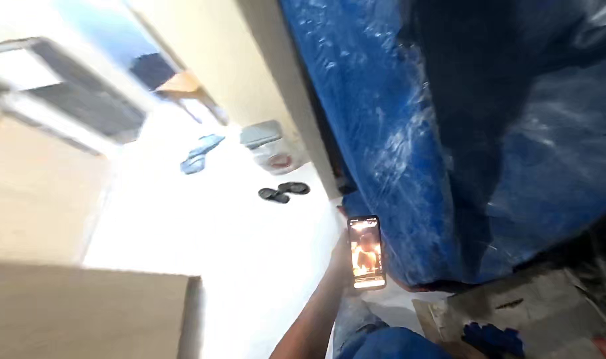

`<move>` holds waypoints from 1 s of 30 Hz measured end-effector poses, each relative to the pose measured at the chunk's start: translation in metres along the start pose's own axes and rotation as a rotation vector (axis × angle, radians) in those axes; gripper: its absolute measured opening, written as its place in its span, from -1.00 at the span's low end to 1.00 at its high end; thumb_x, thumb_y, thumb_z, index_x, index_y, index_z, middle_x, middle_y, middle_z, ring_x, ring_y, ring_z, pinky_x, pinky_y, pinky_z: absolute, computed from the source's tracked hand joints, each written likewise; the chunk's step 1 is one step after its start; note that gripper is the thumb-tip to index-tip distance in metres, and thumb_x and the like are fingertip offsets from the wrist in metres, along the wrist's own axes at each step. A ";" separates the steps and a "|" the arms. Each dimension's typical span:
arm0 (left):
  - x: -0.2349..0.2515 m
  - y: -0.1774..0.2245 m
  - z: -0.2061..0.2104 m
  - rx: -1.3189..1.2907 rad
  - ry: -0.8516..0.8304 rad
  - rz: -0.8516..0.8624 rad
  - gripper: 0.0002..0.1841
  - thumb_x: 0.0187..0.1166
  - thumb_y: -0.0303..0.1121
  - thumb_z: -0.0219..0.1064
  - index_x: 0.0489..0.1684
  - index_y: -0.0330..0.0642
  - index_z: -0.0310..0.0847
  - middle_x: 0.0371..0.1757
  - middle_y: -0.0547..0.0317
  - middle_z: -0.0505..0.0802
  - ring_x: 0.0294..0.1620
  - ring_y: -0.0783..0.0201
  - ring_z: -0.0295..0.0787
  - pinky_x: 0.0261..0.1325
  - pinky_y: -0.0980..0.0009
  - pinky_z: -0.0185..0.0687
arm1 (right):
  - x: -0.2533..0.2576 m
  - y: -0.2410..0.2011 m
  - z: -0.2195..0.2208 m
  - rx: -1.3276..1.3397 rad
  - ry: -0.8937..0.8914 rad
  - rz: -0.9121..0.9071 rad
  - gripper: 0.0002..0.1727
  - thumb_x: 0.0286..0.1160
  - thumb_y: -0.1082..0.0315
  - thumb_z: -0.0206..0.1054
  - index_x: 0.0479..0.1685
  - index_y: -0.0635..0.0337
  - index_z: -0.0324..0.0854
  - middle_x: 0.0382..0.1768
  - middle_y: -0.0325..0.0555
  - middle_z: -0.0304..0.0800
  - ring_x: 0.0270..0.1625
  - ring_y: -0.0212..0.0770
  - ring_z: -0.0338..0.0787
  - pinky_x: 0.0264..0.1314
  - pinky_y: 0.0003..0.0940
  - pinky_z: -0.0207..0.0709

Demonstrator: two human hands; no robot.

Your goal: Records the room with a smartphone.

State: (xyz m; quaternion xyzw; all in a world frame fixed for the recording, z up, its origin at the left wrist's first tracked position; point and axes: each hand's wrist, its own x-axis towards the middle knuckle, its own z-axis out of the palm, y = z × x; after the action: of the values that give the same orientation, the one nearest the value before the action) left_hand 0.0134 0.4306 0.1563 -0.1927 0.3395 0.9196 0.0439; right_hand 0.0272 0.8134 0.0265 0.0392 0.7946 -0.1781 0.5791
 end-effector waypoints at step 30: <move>-0.240 -0.106 0.091 -0.168 0.229 0.671 -0.04 0.65 0.38 -0.69 0.41 -0.18 0.44 0.11 -0.35 0.83 0.06 -0.24 0.85 0.08 -0.11 0.80 | -0.180 -0.094 0.012 -0.577 0.031 -2.173 -0.66 0.64 0.15 0.17 -0.44 0.14 0.64 0.47 0.03 0.70 -0.23 -0.19 0.81 -0.24 -0.35 0.66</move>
State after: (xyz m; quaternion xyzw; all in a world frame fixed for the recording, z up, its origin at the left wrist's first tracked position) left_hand 0.2278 0.5828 0.2477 -0.1754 0.3100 0.8799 -0.3144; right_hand 0.0712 0.7479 0.2139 -0.8076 0.4256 -0.3973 0.0938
